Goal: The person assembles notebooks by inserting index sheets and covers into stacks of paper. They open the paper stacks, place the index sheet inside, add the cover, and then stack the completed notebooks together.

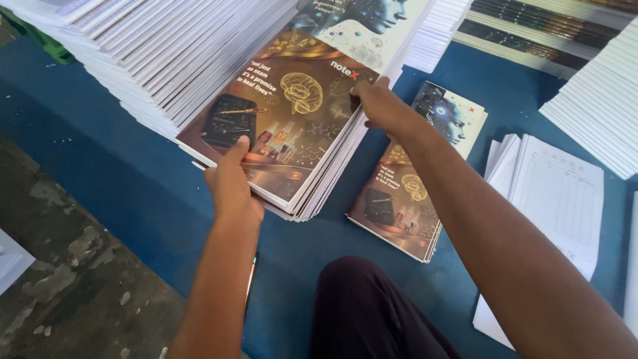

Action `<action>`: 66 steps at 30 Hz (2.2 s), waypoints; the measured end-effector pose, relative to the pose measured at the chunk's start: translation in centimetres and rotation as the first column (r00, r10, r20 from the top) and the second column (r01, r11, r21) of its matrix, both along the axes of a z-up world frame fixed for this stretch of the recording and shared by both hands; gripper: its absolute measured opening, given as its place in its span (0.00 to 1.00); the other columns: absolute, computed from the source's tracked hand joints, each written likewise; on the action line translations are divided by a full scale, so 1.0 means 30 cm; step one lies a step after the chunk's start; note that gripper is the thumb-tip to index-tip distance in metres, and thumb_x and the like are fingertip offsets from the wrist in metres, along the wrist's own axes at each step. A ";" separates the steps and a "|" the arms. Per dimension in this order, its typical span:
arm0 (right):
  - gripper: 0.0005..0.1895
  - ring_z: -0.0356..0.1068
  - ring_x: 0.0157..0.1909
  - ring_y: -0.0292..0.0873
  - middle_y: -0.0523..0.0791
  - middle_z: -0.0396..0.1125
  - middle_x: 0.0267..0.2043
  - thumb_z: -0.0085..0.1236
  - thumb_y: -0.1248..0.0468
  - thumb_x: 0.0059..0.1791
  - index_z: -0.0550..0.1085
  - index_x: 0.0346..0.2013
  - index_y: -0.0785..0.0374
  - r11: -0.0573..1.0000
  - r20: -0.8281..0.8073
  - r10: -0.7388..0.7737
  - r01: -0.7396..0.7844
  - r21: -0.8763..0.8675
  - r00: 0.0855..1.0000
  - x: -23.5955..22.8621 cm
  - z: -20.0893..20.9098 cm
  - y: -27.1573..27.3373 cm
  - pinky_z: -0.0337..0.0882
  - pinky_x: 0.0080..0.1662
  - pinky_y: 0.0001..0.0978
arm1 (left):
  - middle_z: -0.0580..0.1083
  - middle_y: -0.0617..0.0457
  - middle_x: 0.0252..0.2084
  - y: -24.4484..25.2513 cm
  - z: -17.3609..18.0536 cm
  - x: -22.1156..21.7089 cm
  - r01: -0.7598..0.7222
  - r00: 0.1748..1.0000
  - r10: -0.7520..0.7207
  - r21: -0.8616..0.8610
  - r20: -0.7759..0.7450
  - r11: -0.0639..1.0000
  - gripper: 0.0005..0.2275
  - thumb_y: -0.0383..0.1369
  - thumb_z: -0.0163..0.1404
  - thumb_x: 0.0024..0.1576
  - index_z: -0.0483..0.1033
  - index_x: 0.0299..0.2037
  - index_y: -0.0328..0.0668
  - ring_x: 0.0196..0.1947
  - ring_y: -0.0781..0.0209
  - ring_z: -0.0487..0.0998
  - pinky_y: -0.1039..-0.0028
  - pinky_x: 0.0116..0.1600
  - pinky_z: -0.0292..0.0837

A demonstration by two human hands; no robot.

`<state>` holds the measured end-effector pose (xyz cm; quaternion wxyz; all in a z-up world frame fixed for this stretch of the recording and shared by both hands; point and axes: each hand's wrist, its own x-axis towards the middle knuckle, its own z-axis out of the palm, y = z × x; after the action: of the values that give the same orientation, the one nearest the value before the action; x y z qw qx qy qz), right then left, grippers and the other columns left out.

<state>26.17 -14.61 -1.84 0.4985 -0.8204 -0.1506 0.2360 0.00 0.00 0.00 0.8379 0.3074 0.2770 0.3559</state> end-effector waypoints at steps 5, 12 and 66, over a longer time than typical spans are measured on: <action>0.56 0.61 0.67 0.52 0.58 0.53 0.72 0.48 0.36 0.50 0.37 0.74 0.72 0.986 0.061 0.118 -0.125 0.114 0.991 -0.037 0.026 -0.084 0.74 0.55 0.46 | 0.81 0.38 0.41 0.008 -0.002 -0.015 0.078 0.996 -0.079 -0.018 -0.029 0.997 0.21 0.28 0.54 0.54 0.67 0.56 0.23 0.38 0.47 0.84 0.56 0.42 0.85; 0.59 0.68 0.63 0.52 0.58 0.52 0.73 0.36 0.29 0.48 0.36 0.75 0.70 0.979 0.184 0.040 -0.075 0.187 0.982 -0.158 0.042 -0.251 0.76 0.49 0.40 | 0.63 0.34 0.64 0.021 0.035 -0.063 -0.207 0.956 0.262 0.336 -0.129 0.919 0.36 0.26 0.61 0.50 0.51 0.65 0.24 0.63 0.48 0.68 0.62 0.66 0.65; 0.40 0.80 0.43 0.53 0.60 0.75 0.49 0.61 0.47 0.48 0.66 0.66 0.72 0.530 -0.038 -0.574 0.336 -0.779 0.818 -0.553 -0.696 -1.805 0.80 0.43 0.42 | 0.74 0.30 0.55 -1.301 -0.822 0.357 0.958 0.207 -0.373 0.265 -0.904 -0.109 0.32 0.41 0.59 0.52 0.64 0.63 0.25 0.54 0.43 0.78 0.59 0.55 0.74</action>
<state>9.58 -68.75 -22.74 0.1805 -0.9153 0.2557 0.2534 10.70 -39.04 -24.65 0.4654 0.8581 0.0659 -0.2065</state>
